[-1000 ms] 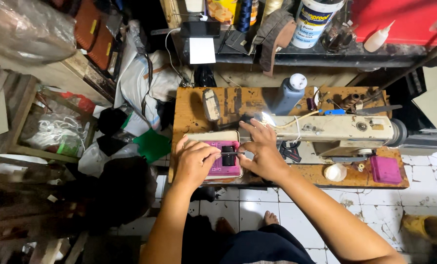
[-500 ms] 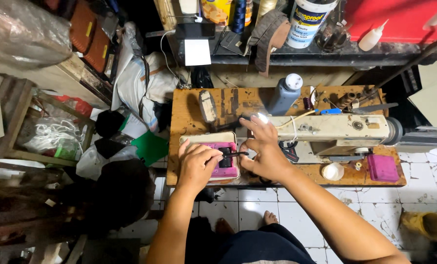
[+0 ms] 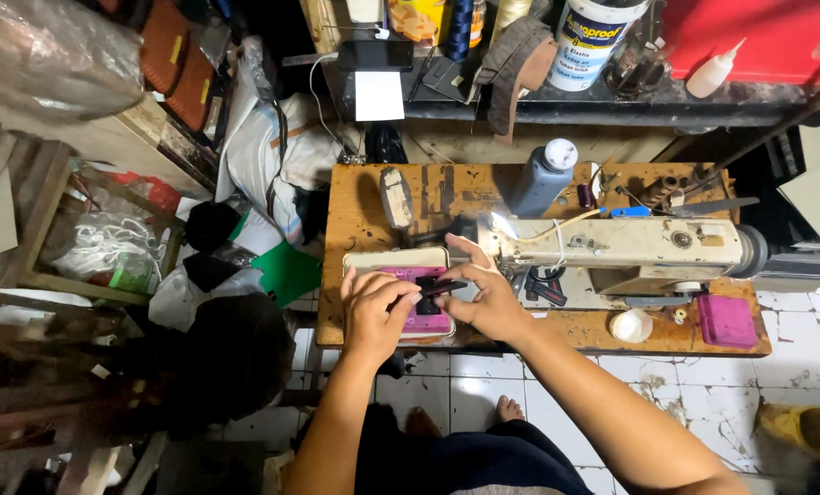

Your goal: Assembling leather components and organizing patterns in a workshop

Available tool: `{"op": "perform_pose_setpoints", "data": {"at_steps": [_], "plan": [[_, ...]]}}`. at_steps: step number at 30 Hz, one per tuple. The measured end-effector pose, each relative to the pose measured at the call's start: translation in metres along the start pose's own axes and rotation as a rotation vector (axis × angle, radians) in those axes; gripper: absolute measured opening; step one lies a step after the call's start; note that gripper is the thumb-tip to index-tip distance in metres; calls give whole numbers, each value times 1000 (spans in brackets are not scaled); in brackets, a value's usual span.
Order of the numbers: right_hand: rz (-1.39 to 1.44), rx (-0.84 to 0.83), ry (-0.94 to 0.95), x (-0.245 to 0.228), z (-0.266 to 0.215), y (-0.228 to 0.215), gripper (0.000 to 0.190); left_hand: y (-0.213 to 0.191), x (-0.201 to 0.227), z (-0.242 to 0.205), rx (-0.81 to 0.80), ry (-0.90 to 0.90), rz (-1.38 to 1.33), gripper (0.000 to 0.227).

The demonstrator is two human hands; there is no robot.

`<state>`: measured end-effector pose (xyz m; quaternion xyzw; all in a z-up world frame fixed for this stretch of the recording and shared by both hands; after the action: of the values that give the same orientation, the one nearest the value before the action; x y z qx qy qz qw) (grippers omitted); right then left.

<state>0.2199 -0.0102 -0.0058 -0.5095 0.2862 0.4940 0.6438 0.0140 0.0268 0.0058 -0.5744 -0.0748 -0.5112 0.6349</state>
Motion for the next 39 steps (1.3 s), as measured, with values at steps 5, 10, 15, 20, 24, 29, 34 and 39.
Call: {"op": "perform_pose_setpoints", "data": {"at_steps": [5, 10, 15, 20, 24, 29, 34, 39], "plan": [[-12, 24, -22, 6, 4, 3, 20, -1, 1, -1, 18, 15, 2, 9], [-91, 23, -63, -13, 11, -3, 18, -11, 9, 0, 22, 17, -9, 9], [-253, -48, -24, -30, 19, -7, 13, -28, 9, 4, 39, 35, -35, 30], [-312, -77, -6, -32, 21, -8, 14, -26, 26, 24, -40, 73, -77, 39], [-337, -126, 16, -38, 22, -9, 18, -25, 54, 39, -165, 74, -29, 37], [-341, -119, 33, -32, 19, -6, 18, -16, 57, 48, -206, 94, 30, 23], [-349, -114, 35, -39, 17, -5, 16, -25, 62, 49, -209, 107, 42, 18], [-357, -93, 13, -47, 21, -3, 13, -30, 54, 49, -199, 107, 82, 17]]}}
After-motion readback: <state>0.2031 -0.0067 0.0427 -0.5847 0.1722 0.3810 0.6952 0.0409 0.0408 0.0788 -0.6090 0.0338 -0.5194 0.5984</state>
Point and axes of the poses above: each hand's wrist, its own z-axis towards the middle knuckle, its own y-axis out of the palm, x = y × z, the point moved 4 cm from there along z, towards the middle knuckle, and after that the axes turned 10 degrees about -x, right-handed, at the moved point
